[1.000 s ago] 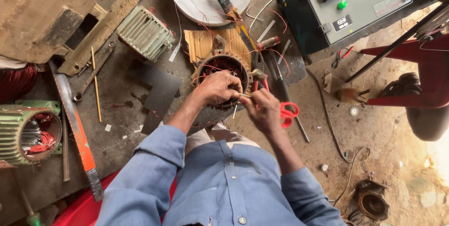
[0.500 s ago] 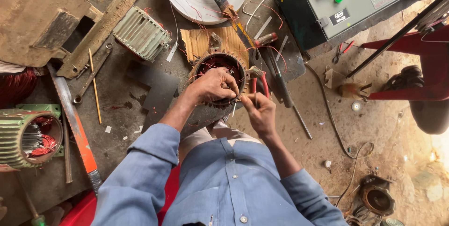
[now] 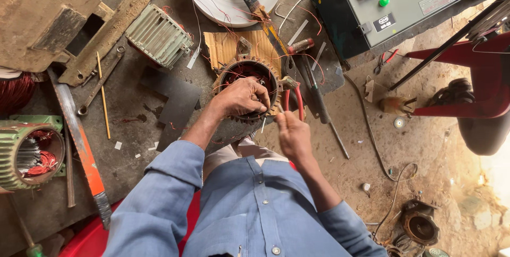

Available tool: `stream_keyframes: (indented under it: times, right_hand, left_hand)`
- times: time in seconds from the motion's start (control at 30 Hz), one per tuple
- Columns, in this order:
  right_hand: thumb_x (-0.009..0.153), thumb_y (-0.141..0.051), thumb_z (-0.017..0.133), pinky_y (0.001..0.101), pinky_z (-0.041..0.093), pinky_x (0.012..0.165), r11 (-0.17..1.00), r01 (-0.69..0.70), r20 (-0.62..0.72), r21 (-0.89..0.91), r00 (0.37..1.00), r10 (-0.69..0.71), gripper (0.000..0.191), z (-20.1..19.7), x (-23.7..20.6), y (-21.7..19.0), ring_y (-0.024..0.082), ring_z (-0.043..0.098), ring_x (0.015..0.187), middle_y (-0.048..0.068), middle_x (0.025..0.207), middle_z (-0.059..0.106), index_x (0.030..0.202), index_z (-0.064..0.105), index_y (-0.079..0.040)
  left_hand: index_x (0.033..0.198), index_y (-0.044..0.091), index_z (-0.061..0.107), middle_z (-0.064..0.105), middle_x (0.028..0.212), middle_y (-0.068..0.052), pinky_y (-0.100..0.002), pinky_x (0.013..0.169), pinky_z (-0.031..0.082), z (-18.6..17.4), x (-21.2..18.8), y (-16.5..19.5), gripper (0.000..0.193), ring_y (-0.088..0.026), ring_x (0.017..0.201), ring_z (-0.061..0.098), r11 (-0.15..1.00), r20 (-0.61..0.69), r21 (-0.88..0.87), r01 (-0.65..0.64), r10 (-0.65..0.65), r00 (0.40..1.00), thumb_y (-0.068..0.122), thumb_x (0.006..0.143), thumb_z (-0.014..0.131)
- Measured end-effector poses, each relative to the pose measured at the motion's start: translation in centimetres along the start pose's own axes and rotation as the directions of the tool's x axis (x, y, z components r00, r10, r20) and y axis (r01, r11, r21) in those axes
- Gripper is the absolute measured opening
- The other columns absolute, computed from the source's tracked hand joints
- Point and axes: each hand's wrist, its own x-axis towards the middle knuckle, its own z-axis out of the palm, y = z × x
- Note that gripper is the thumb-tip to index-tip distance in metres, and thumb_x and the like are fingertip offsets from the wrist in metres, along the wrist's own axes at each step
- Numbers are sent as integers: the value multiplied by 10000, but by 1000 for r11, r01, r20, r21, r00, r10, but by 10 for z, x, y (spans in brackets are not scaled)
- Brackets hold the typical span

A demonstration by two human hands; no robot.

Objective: The person sits on a chair in a workshop and works on the copper windings of an electric motor stator resting on their lap. They use scissors to cut wire ends and pliers to grip, pull and trim the winding wires, adjusting the coils inside the stator by hand throughout.

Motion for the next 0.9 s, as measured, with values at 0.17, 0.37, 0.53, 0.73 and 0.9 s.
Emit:
stream_keyframes:
  times: [0.17,0.37,0.53,0.73,0.9]
  right_hand:
    - [1046,-433,624,439,446,612,963,151,-60,-224,984,-169,489,19,12,-20,313,591,634,205,675,636,814,647,-4]
    - [1064,-420,552,389,367,525,931,-120,57,345,993,107,454,-12,12,-1,138,445,553,126,578,496,827,657,-47]
    - [966,-417,663,370,464,524,946,325,-104,-4,941,-323,358,-10,18,2,171,550,572,61,633,601,850,672,-79]
    - [931,-531,724,425,458,523,680,586,148,-440,795,-588,537,-35,41,-9,266,587,565,62,650,561,668,549,-96]
    - [754,-725,656,384,450,550,376,759,227,-532,555,-800,650,-59,64,-19,242,588,586,68,646,548,665,558,-89]
  left_hand:
    - [858,152,811,738,774,-64,-373,777,516,5,-1,1,245,-227,889,640,998,-48,59,18,-16,999,233,629,843]
    - [819,195,812,734,806,-28,-381,813,522,9,-3,5,176,-215,944,674,995,-126,101,20,-7,992,232,650,843]
    - [846,195,812,666,847,-63,-396,769,520,5,-3,11,199,-242,903,663,992,-87,98,81,-73,994,197,651,851]
    - [842,174,812,667,834,-76,-386,767,508,5,-4,15,207,-236,893,659,994,-96,75,83,-76,993,207,648,877]
    - [844,166,808,695,830,-59,-369,774,521,5,-5,10,177,-215,903,666,998,-89,50,38,-34,996,172,670,841]
